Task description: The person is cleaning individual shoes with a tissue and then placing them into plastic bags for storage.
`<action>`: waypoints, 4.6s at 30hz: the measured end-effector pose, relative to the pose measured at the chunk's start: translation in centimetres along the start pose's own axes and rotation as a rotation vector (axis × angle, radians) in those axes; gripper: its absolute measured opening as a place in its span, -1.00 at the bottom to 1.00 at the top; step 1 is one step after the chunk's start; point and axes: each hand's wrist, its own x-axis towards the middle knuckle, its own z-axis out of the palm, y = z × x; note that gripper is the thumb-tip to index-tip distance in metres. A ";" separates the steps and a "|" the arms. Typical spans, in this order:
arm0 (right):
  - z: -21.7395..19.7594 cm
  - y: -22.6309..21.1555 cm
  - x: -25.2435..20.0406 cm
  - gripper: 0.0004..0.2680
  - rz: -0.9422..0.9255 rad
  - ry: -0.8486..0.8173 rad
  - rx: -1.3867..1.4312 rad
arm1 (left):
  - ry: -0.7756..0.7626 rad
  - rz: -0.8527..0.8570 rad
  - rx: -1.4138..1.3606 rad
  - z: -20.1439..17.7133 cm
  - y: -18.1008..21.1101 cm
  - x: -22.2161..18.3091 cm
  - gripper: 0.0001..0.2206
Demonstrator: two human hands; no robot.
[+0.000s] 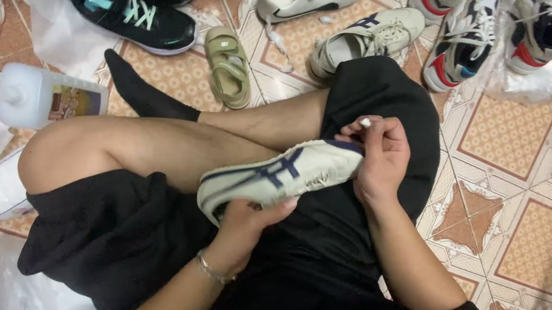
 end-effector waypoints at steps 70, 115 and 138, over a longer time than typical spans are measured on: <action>5.3 -9.4 -5.8 -0.94 -0.516 -0.282 -0.674 | -0.224 0.889 0.917 -2.0 -4.3 -3.3 -0.13; 5.9 -9.4 -5.1 -0.93 -0.481 -0.386 -0.720 | -0.445 0.332 0.113 -1.5 0.6 -4.5 -0.09; 6.2 -9.7 -6.2 -0.93 -0.524 -0.589 -0.600 | -0.263 0.721 0.704 -1.5 -4.0 -3.4 -0.11</action>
